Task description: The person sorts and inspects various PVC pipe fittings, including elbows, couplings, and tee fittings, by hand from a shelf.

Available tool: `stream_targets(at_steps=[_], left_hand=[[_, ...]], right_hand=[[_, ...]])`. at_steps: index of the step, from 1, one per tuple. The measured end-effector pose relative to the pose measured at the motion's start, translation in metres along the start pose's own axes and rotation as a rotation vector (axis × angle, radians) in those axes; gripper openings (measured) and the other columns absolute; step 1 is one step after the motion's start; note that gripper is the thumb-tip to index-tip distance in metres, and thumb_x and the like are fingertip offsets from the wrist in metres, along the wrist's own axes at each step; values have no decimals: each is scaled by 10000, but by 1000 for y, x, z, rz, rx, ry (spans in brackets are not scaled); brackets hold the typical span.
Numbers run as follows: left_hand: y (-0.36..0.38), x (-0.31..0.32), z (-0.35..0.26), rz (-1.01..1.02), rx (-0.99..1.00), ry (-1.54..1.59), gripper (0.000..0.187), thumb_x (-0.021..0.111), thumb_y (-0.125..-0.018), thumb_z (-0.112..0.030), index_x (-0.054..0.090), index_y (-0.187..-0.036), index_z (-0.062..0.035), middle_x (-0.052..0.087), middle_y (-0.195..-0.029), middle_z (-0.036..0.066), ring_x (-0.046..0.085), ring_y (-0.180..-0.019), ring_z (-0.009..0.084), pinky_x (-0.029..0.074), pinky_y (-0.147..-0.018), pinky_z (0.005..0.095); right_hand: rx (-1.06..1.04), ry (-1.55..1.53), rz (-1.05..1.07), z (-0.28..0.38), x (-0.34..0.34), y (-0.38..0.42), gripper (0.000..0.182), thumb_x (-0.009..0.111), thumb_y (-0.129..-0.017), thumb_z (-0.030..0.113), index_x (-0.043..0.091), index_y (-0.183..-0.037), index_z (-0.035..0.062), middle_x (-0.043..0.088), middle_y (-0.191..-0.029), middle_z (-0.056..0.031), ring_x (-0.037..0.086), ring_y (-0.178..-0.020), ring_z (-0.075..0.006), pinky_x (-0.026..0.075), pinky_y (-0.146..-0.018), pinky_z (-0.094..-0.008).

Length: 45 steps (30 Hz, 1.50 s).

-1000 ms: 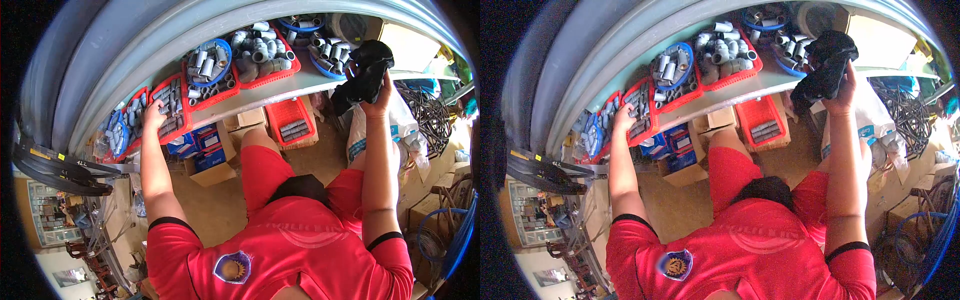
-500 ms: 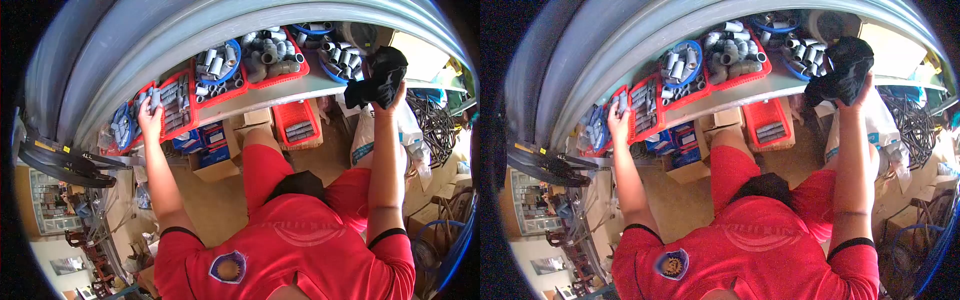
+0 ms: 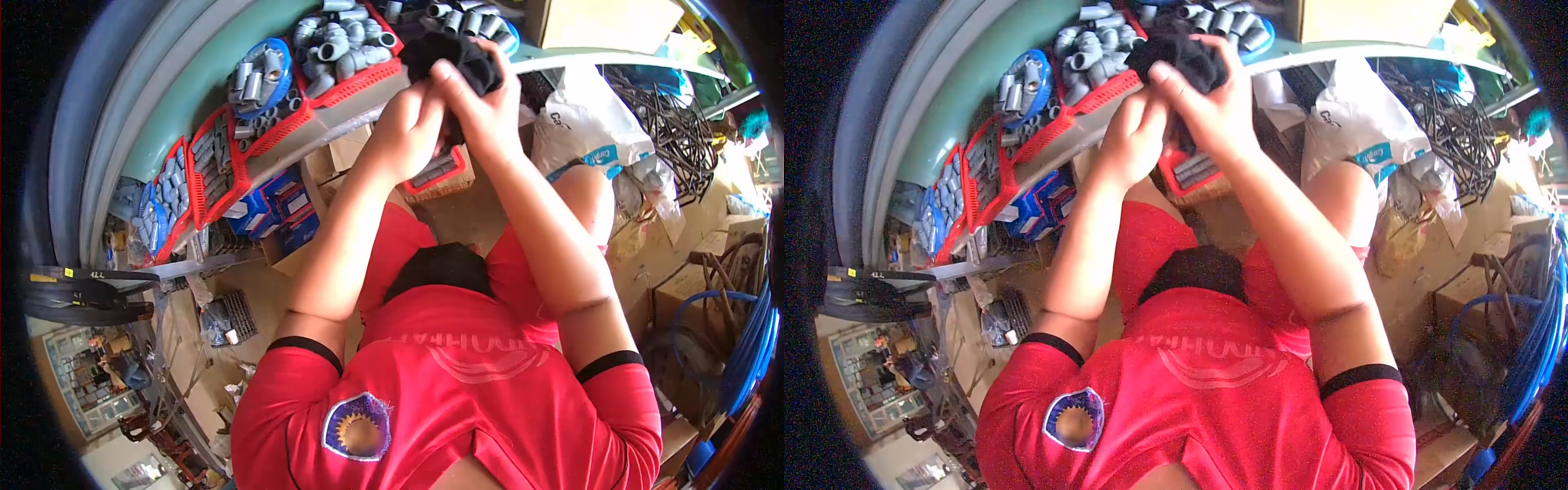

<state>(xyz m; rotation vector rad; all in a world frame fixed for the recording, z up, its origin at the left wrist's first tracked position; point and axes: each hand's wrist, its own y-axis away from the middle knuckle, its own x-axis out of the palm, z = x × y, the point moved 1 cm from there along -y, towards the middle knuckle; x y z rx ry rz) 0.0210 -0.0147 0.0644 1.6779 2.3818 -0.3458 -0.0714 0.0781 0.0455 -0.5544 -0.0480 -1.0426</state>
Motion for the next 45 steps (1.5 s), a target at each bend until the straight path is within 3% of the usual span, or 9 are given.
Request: stream_targets(at_steps=[4,11,14,16,20,23,27,31,45], left_hand=[[-17,34,-17,104,129,-78,408,419,-1066,-360,563,-894,-20,551,-640,8,526,-543,106,418,-483,285],[-26,63,-18,393,-32,428,407,448,-1050,-432,584,-936,-66,542,-669,34,445,-493,68,375,-441,219],[-35,70,6,59,147,499,418,403,-1059,-438,584,-1040,-61,564,-701,40,500,-516,111,404,-467,246],[-41,66,-2,-94,177,570,512,352,-1061,-470,521,-1236,-19,624,-1071,83,617,-926,171,504,-800,311],[-22,85,-29,102,200,539,907,142,-973,-707,262,-1520,6,368,-1531,124,314,-1432,240,201,-1200,395],[-16,98,-22,287,271,533,937,93,-984,-685,131,-1537,72,190,-1602,184,114,-1502,230,97,-1214,359],[-17,99,-25,139,282,391,390,530,-1022,-135,475,-1360,51,603,-1240,116,569,-1143,149,436,-996,281],[-31,102,-11,53,218,358,224,583,-932,39,545,-1151,13,637,-1056,53,601,-992,94,485,-868,230],[-25,75,6,249,-62,603,387,790,-810,-57,633,-1151,37,697,-1039,92,663,-971,142,537,-855,279]], right_hand=[[-11,61,-98,22,-43,-17,304,753,-874,303,662,-812,19,623,-708,24,524,-656,-55,452,-597,-257],[368,-763,-177,-12,-114,-46,574,505,-955,591,631,-1152,67,684,-1041,-102,664,-929,-228,543,-837,-382],[266,-947,-190,21,-100,-40,697,440,-956,634,547,-1334,60,635,-1243,-138,601,-1142,-274,462,-1016,-415],[336,-938,-140,26,-94,-31,698,515,-951,570,478,-1402,39,618,-1262,-159,580,-1188,-281,421,-1057,-427],[-506,474,-107,30,-55,-13,575,666,-930,374,509,-1356,22,633,-1197,-149,597,-1139,-219,448,-1006,-385],[-112,129,-288,28,-75,-23,367,735,-896,191,616,-1188,4,678,-1038,-65,626,-957,-136,501,-864,-280],[171,-135,-421,28,-111,-46,520,563,-976,466,625,-1185,-6,689,-1072,-117,675,-914,-188,547,-816,-334],[234,-481,-384,39,-101,-39,611,459,-998,519,603,-1215,-33,680,-1107,-169,684,-960,-273,549,-906,-404],[294,-549,-351,7,-118,-31,695,375,-1003,605,491,-1400,46,582,-1307,-148,575,-1149,-302,448,-1020,-434]])
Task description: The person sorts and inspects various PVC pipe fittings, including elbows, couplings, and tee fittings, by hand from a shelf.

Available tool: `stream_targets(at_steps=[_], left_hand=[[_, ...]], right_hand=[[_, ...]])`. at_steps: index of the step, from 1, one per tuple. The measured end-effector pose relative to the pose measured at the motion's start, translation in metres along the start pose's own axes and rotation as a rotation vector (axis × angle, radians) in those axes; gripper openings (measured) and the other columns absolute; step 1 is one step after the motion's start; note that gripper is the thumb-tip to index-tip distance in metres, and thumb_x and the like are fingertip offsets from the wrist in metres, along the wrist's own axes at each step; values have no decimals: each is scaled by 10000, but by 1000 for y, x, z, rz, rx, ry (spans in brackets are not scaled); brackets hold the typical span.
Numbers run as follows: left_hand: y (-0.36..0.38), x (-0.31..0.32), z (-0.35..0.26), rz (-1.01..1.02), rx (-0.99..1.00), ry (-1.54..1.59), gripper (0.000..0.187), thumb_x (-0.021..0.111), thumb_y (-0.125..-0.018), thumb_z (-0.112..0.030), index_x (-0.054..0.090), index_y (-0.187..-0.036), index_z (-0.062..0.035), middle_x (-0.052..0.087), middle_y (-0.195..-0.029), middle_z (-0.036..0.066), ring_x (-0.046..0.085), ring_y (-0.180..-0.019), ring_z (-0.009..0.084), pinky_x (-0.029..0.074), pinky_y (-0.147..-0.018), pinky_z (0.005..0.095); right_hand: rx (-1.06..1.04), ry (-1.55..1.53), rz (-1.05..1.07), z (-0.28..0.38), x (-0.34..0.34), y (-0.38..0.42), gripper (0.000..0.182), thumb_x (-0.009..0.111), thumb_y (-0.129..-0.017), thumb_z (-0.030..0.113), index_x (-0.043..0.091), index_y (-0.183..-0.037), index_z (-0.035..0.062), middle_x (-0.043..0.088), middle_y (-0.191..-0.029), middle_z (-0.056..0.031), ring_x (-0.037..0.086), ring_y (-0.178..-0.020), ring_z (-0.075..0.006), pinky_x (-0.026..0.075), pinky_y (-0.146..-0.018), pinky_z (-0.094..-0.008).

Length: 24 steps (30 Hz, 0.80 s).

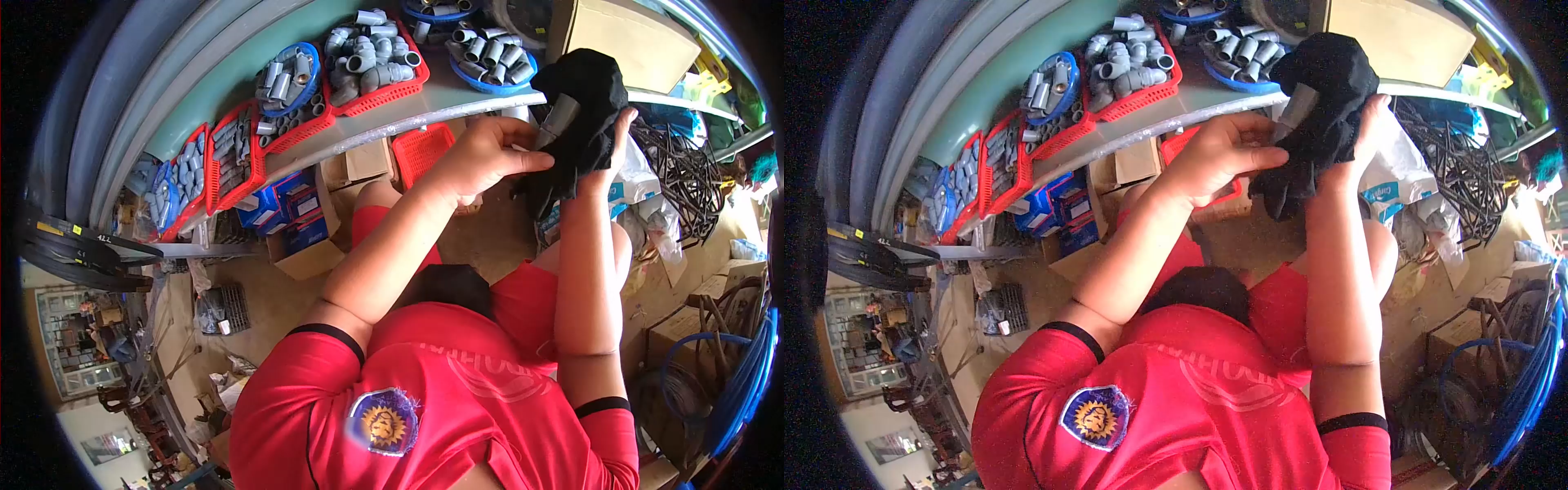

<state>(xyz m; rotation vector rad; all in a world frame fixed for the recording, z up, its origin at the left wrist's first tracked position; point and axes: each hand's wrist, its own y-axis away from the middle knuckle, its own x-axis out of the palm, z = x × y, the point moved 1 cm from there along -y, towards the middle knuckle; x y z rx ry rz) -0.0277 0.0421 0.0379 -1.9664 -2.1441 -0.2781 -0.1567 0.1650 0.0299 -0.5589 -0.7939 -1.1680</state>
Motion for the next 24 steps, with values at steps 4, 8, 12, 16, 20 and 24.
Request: stream_targets(at_steps=[4,8,12,16,20,24], left_hand=[[4,-5,-2,93,-84,240,437,808,-814,-111,618,-1190,0,682,-1071,52,656,-977,124,556,-834,282],[12,-1,-15,182,-123,284,395,788,-840,-133,626,-1180,-13,678,-1068,38,654,-992,120,569,-851,307],[9,-9,-7,97,-186,303,329,729,-902,-193,639,-1162,-13,693,-1069,42,666,-972,128,572,-845,317],[4,-13,-3,46,-130,332,322,699,-928,-251,650,-1151,-23,704,-1030,44,667,-951,127,569,-799,301],[-2,-26,-4,-146,124,318,322,654,-956,-226,614,-1205,-26,688,-1099,84,667,-972,157,538,-875,307],[-10,-15,-6,-386,303,-2,230,708,-869,-88,665,-1088,-29,710,-997,70,636,-856,132,507,-800,301]], right_hand=[[21,-50,55,4,-2,7,649,376,-1022,552,504,-1371,20,595,-1298,-151,600,-1137,-284,468,-1013,-415],[28,-84,37,0,-19,-13,615,388,-1037,502,523,-1335,-18,619,-1263,-166,633,-1101,-271,494,-990,-399],[-80,35,107,7,-18,-13,602,391,-1044,476,523,-1329,-37,626,-1249,-181,640,-1091,-269,497,-984,-396],[-102,141,49,7,-17,-25,609,410,-1039,478,511,-1342,-40,637,-1227,-180,650,-1062,-260,509,-957,-396],[65,-191,249,22,3,-4,610,471,-1024,461,457,-1402,-18,619,-1249,-183,629,-1091,-246,496,-968,-406],[-64,317,455,5,17,18,667,659,-928,311,394,-1456,1,570,-1303,-197,568,-1185,-242,436,-1034,-393]])
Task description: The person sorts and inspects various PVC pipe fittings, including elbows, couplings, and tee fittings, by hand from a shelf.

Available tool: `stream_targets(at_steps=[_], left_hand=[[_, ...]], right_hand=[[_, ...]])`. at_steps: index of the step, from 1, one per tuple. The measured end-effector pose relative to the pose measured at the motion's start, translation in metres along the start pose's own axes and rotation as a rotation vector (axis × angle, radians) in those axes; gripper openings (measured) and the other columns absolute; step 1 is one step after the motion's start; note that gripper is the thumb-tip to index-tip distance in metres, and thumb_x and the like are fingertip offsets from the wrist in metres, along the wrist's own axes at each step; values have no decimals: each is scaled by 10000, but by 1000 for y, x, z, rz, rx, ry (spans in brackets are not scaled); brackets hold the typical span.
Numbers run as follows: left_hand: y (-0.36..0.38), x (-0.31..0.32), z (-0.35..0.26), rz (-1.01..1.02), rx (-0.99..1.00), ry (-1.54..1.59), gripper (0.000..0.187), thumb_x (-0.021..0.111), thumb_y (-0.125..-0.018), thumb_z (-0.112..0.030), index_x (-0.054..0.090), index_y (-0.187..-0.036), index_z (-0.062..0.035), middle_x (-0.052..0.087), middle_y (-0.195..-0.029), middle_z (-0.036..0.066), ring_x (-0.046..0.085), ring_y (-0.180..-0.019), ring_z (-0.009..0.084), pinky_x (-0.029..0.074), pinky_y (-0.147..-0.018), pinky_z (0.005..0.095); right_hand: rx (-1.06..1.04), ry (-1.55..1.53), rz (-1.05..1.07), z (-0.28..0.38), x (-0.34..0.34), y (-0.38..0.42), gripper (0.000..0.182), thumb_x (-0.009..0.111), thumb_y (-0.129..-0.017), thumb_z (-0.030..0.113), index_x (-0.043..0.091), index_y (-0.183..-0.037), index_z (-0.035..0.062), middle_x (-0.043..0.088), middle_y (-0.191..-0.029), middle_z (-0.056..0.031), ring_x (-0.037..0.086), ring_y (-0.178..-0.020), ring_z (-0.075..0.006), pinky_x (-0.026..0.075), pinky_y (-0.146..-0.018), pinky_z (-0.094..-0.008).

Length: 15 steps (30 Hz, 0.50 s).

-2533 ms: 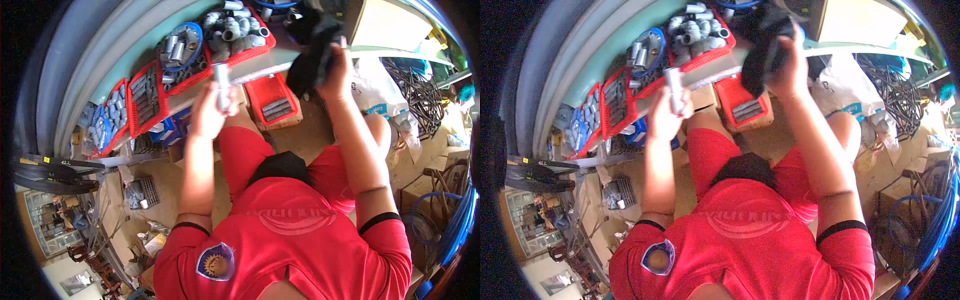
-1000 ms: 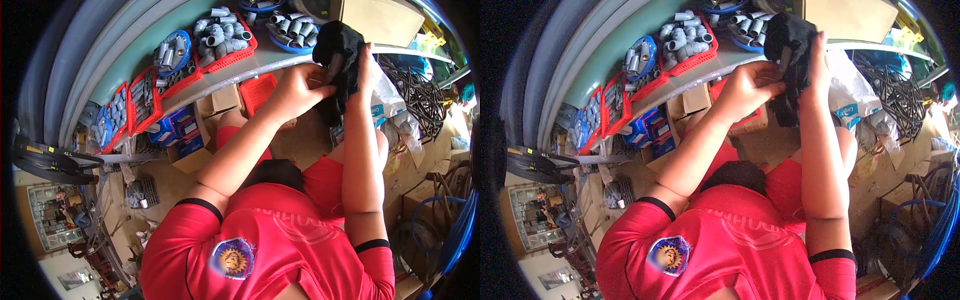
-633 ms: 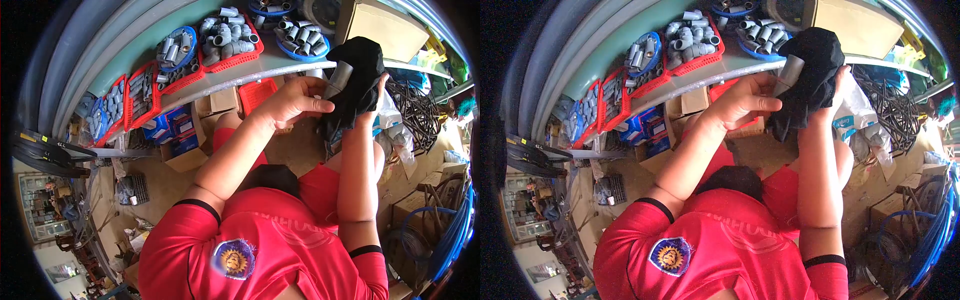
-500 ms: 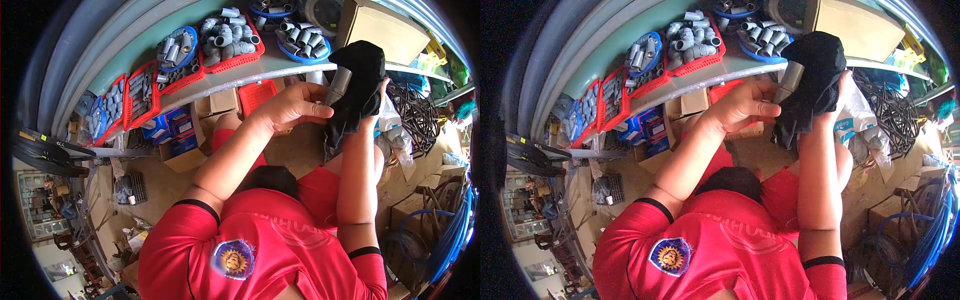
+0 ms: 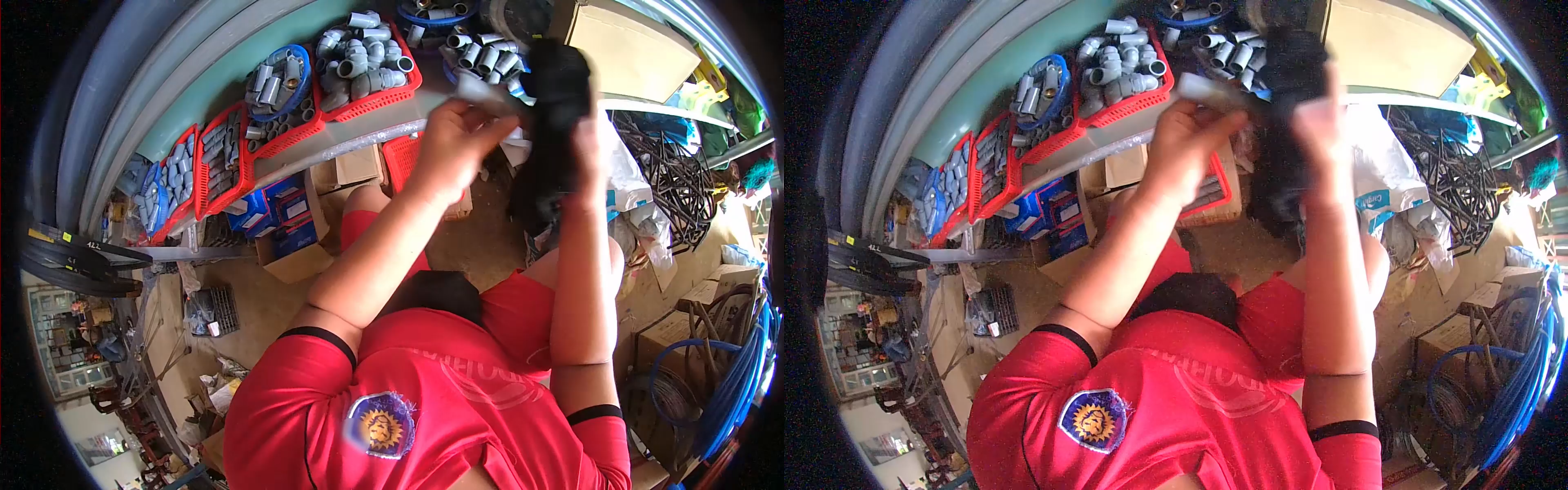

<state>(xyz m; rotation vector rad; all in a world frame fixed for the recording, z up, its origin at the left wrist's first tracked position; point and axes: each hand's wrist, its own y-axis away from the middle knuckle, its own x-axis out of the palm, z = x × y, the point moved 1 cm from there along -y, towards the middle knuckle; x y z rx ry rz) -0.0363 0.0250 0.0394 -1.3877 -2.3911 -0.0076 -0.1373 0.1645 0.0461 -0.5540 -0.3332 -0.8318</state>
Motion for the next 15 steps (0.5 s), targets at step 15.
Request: stream_targets(at_steps=[15], left_hand=[[8,0,-57,210,578,-562,299,737,-836,3,690,-1130,-9,630,-1189,119,625,-1081,207,513,-935,319]], right_hand=[[18,640,-27,5,30,4,391,638,-957,366,678,-977,-22,667,-795,-47,579,-708,-98,479,-648,-277]])
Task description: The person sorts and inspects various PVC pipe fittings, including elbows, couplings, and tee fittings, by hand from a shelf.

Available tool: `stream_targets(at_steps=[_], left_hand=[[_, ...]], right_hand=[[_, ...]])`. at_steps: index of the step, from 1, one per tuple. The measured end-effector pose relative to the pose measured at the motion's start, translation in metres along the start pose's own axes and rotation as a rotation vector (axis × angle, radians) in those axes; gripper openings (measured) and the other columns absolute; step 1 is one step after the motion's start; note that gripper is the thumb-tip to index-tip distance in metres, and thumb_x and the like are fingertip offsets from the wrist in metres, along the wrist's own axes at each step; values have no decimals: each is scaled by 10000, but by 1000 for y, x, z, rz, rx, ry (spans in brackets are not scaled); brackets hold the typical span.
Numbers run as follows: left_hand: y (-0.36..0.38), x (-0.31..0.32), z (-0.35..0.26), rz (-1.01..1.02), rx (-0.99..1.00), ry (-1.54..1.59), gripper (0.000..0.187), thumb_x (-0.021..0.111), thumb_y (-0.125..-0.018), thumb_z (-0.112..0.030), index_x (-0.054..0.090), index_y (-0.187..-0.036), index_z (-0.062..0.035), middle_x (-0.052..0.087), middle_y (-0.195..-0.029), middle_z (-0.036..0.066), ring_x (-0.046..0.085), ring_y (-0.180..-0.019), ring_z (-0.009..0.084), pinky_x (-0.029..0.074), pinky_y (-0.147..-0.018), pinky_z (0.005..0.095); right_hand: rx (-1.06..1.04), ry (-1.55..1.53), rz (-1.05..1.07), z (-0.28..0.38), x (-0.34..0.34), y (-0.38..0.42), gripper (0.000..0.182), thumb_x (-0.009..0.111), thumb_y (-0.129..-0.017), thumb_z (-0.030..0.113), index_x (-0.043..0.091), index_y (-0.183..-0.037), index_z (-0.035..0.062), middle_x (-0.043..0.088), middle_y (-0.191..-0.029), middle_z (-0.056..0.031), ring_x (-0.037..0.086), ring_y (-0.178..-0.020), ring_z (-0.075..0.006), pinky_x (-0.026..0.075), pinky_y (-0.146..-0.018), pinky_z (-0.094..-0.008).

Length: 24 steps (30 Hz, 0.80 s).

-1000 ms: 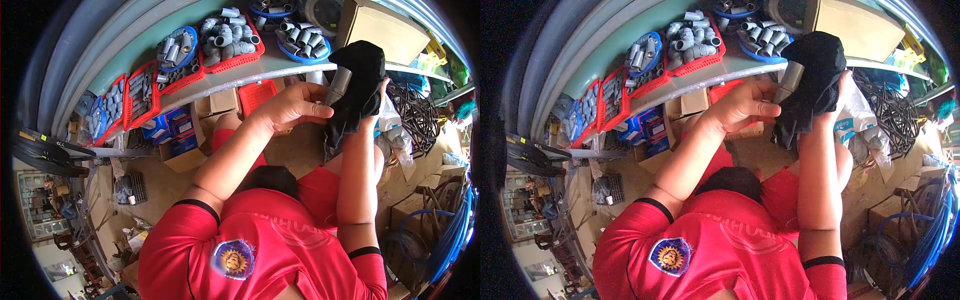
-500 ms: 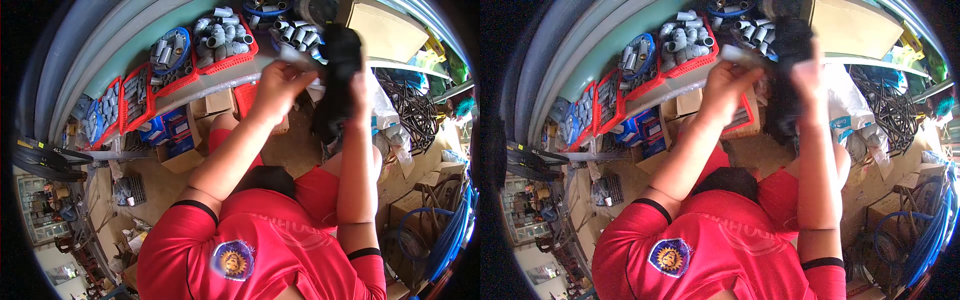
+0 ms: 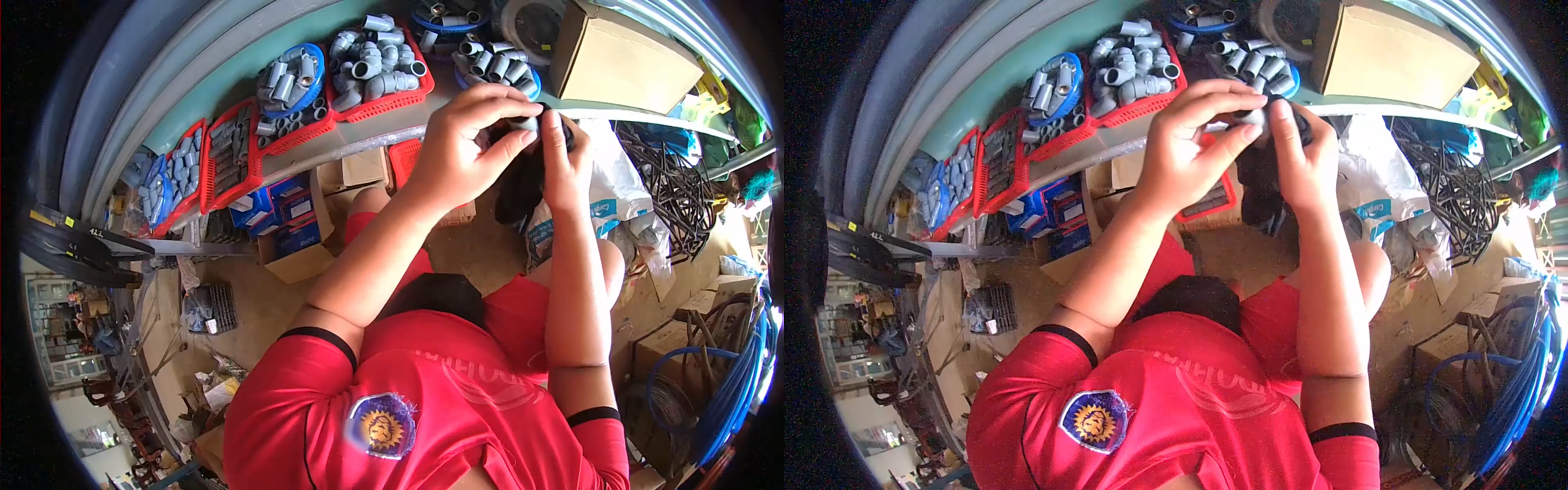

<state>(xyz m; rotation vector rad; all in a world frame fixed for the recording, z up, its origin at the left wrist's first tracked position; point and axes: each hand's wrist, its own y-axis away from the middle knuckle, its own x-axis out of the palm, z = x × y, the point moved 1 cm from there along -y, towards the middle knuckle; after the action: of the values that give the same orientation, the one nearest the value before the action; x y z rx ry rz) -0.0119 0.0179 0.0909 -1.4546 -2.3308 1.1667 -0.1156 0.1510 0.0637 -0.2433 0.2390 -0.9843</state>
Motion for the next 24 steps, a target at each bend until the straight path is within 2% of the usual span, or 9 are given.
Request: stream_targets(at_steps=[2,3,4,6,10,14,18,19,24], left_hand=[[0,3,-3,-42,97,-42,269,761,-799,4,705,-1061,-22,654,-1114,111,634,-1061,228,510,-925,333],[1,6,-7,-55,110,-67,271,774,-782,2,695,-1039,-25,654,-1102,110,636,-1052,234,510,-917,342],[3,10,-11,-67,119,-90,274,787,-765,0,685,-1018,-27,655,-1090,109,637,-1043,241,510,-909,351],[7,20,-17,-124,136,-121,332,809,-741,-14,646,-1028,-44,655,-1055,116,642,-1007,261,512,-896,360],[7,19,-23,-114,160,-157,318,828,-720,-27,654,-984,-51,656,-1037,103,645,-981,261,521,-856,357],[10,20,-21,-110,203,-178,318,848,-694,-29,654,-945,-59,651,-1000,90,649,-941,246,526,-814,350],[21,28,-15,-145,187,-178,318,844,-682,-1,618,-901,-51,642,-967,101,649,-905,245,523,-811,347],[23,30,-14,-143,196,-176,318,834,-680,12,599,-885,-46,638,-968,107,648,-906,249,521,-810,342],[34,34,-4,-91,134,-194,316,822,-669,39,585,-861,-43,615,-938,99,632,-892,243,519,-777,332]], right_hand=[[65,-187,-14,-5,0,-3,389,617,-973,366,683,-978,-17,668,-803,-38,578,-704,-84,476,-633,-264],[164,-370,-120,0,5,0,383,622,-973,368,688,-953,-9,677,-821,-40,598,-699,-79,486,-626,-242],[249,-467,-223,4,8,1,362,643,-960,359,681,-932,0,687,-830,-67,639,-692,-109,510,-624,-245],[317,-608,-239,2,7,0,336,664,-944,334,666,-934,-2,688,-835,-94,666,-682,-155,537,-626,-273],[285,-837,-228,-8,8,0,379,609,-958,381,647,-968,3,683,-848,-100,670,-699,-166,554,-645,-286],[275,-836,-374,10,6,1,254,599,-967,308,630,-954,56,649,-827,-67,633,-708,-158,521,-670,-294],[262,-815,-436,13,0,3,285,573,-979,325,611,-974,43,645,-859,-64,639,-762,-169,520,-716,-309],[281,-737,-449,-6,-5,0,513,585,-937,512,620,-1100,27,668,-998,-130,659,-870,-260,529,-805,-390],[215,-895,-384,-34,-24,-2,642,499,-955,597,629,-1105,-14,682,-1003,-155,674,-889,-282,543,-842,-418]])
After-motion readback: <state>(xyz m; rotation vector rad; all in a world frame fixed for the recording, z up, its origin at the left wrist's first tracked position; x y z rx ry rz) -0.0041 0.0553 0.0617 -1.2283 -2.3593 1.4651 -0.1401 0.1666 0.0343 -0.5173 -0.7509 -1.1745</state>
